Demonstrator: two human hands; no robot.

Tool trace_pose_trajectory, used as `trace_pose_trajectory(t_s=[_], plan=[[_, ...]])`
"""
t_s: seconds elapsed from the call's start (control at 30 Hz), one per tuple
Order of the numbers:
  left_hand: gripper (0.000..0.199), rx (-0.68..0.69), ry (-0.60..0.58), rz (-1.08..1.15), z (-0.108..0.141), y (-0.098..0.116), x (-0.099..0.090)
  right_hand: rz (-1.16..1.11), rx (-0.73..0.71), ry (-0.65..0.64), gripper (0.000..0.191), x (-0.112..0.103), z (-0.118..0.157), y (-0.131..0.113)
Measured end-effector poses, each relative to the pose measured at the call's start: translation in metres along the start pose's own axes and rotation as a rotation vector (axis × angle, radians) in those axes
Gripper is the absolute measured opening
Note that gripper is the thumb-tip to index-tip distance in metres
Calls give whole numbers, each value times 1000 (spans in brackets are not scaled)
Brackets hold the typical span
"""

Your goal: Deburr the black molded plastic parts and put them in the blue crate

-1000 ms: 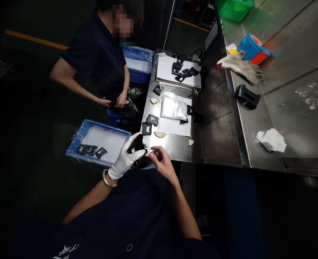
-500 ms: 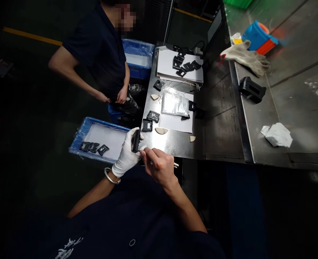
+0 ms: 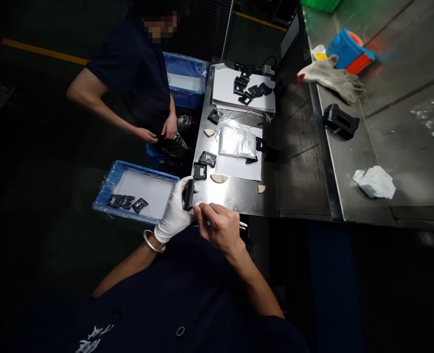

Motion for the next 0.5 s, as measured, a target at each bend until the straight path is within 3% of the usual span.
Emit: trace_pose_trajectory(t_s=[0.33, 0.5], plan=[[64, 10, -17, -38, 3, 14, 4, 79, 5, 62, 21, -2, -9, 13], [67, 5, -52, 16, 5, 14, 13, 129, 10, 114, 24, -7, -17, 24]])
Point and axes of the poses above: each hand's wrist, its own z-axis away from the middle knuckle, its own x-axis out of the palm, y = z × x, the point moved 4 cm from there along -z, towards the middle knuckle, and after that the axes turned 15 degrees about -z, right-handed, at the moved point
